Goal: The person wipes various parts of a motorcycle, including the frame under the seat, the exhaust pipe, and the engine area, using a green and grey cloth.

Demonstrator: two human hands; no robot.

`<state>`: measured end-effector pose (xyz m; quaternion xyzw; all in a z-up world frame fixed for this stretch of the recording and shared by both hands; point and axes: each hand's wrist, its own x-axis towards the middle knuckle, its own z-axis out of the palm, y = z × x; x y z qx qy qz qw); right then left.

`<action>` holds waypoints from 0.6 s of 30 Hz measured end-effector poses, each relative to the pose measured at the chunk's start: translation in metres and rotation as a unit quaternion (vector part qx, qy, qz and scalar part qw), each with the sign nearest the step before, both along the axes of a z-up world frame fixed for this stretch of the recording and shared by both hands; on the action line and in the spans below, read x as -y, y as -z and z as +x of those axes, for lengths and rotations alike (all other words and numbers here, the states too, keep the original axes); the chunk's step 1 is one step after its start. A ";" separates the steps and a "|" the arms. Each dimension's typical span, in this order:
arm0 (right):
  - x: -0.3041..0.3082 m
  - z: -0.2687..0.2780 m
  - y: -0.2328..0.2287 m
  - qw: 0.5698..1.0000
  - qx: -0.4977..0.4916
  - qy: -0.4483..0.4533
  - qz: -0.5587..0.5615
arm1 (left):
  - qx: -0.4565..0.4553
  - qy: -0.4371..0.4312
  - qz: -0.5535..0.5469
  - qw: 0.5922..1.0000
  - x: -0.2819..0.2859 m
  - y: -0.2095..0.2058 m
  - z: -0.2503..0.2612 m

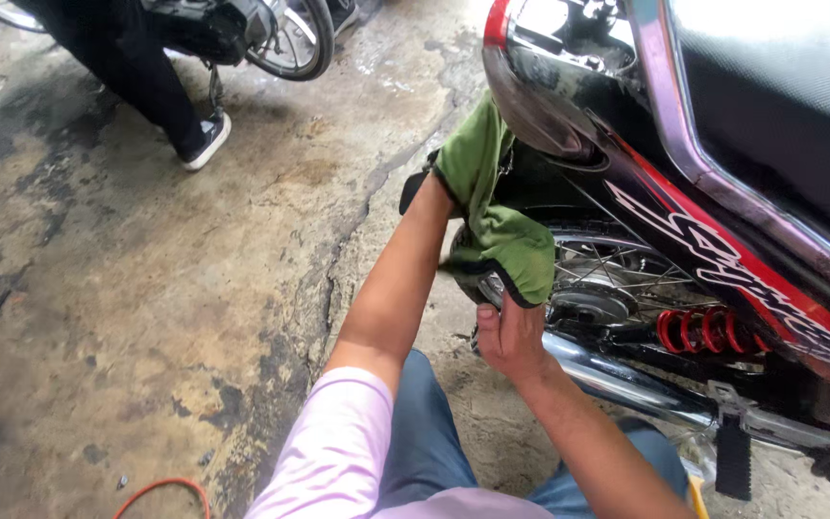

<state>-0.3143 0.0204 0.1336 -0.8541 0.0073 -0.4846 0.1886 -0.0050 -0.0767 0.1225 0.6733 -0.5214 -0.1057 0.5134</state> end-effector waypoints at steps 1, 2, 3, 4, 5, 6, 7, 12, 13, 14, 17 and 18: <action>-0.001 0.001 0.003 1.000 0.001 -0.002 0.002 | 0.000 0.008 0.004 1.000 0.006 -0.005 0.002; -0.004 0.003 0.007 1.000 0.004 -0.004 0.004 | -0.003 0.014 0.006 1.000 0.009 -0.009 0.005; -0.006 0.004 0.011 1.000 0.006 -0.007 0.007 | -0.007 0.019 0.010 1.000 0.012 -0.011 0.008; -0.009 0.004 0.015 1.000 -0.001 -0.013 0.011 | -0.011 0.018 0.014 1.000 0.012 -0.011 0.010; -0.011 0.006 0.019 1.000 -0.008 -0.019 0.015 | -0.015 0.018 0.017 1.000 0.014 -0.011 0.012; -0.013 0.007 0.023 0.999 -0.015 -0.024 0.021 | -0.018 0.018 0.022 0.999 0.015 -0.011 0.014; -0.014 0.010 0.026 0.999 -0.028 -0.009 0.023 | -0.022 0.022 0.026 0.999 0.019 -0.011 0.015; -0.018 0.032 0.035 0.999 -0.036 0.011 0.021 | -0.029 0.028 0.068 0.997 0.024 0.002 0.024; -0.019 0.037 0.035 0.998 -0.047 0.005 0.043 | -0.032 0.018 0.089 0.995 0.019 0.008 0.028; -0.020 0.040 0.038 0.996 -0.060 -0.001 0.066 | -0.041 -0.003 0.133 0.990 0.006 0.021 0.032; -0.024 0.044 0.047 0.997 -0.038 -0.016 0.064 | -0.075 -0.052 0.244 0.965 -0.040 0.066 0.040; -0.024 0.046 0.050 0.998 -0.017 -0.016 0.051 | -0.081 -0.064 0.260 0.960 -0.049 0.074 0.044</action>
